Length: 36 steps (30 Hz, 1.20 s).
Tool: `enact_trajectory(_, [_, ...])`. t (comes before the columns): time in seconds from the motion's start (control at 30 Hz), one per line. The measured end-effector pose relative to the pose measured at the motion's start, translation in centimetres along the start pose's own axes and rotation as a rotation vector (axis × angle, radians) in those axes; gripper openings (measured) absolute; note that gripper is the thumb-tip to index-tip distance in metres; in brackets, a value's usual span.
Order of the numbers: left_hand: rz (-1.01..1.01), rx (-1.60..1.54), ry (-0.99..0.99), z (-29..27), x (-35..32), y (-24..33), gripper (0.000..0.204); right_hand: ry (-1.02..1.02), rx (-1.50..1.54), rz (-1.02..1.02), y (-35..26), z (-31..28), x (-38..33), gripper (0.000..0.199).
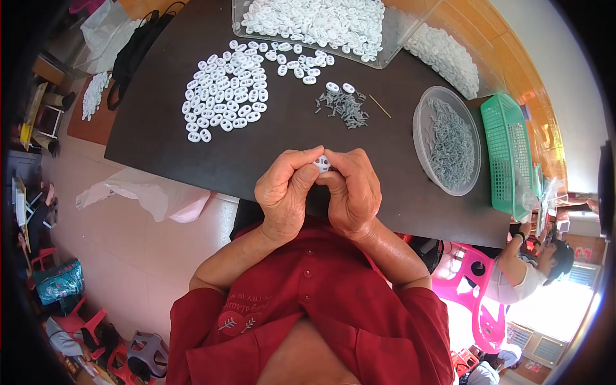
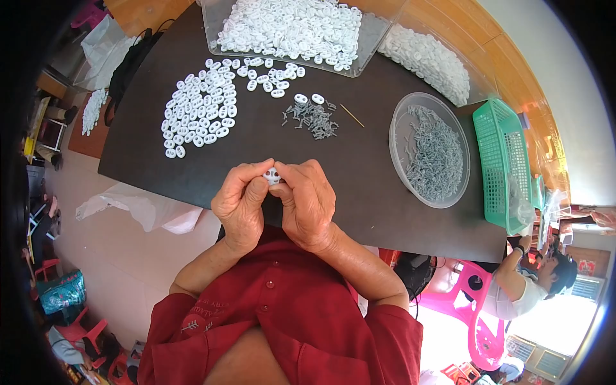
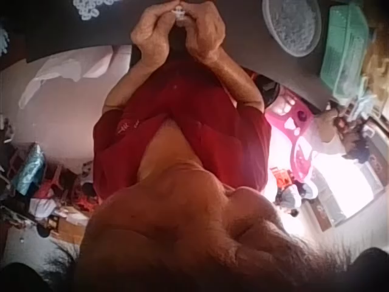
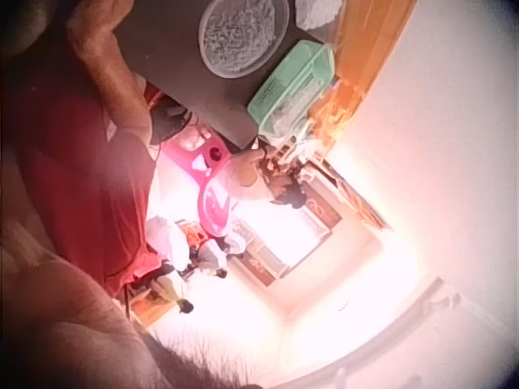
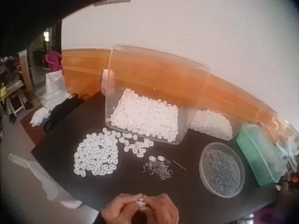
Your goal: Assembling small plastic rings by inserting metal pins into them at a workbench.
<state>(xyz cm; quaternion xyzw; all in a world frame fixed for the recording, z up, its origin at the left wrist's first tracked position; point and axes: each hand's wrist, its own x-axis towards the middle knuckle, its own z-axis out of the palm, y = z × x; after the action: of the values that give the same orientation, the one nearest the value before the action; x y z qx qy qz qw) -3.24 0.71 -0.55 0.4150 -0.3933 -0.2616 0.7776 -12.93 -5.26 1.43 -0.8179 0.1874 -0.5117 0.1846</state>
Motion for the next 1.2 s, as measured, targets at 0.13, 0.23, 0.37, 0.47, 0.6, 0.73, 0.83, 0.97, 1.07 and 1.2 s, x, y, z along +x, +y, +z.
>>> enact_trajectory(0.13, [0.055,0.073,0.006,0.0,0.0,0.0,0.016,0.011,-0.009,-0.02,-0.2,0.2,0.0,0.024])
enact_trajectory(0.23, [0.069,0.093,0.018,0.1,-0.1,0.1,0.015,-0.005,-0.031,-0.031,-0.2,0.2,-0.1,0.026])
enact_trajectory(0.37, [0.138,0.159,0.033,0.3,-0.1,-0.1,0.014,0.019,-0.052,-0.034,-0.3,0.4,-0.2,0.021])
enact_trajectory(0.47, [0.136,0.151,0.061,0.4,-0.2,-0.1,0.013,0.016,-0.045,-0.039,-0.2,0.7,-0.4,0.021])
enact_trajectory(0.6, [0.109,0.124,0.071,0.6,-0.1,0.0,0.012,0.032,-0.045,-0.032,-0.1,0.8,-0.4,0.022])
enact_trajectory(0.73, [0.069,0.149,0.038,0.5,0.2,0.2,0.014,0.025,-0.04,0.043,-0.2,0.8,-0.2,0.024])
enact_trajectory(0.83, [0.032,0.171,0.024,0.6,0.5,0.4,0.015,0.002,0.003,0.11,-0.1,0.2,0.2,0.029])
enact_trajectory(0.97, [-0.151,0.102,-0.007,0.9,0.6,1.3,0.019,-0.024,-0.016,0.094,0.0,-1.0,1.0,0.026])
enact_trajectory(1.07, [-0.299,-0.172,-0.018,0.5,0.4,0.7,0.024,-0.03,-0.04,0.074,0.2,-1.2,1.2,0.023])
enact_trajectory(1.2, [-0.418,-0.16,-0.06,0.4,0.8,0.8,0.033,-0.034,-0.064,0.075,1.1,-2.7,2.1,0.018])
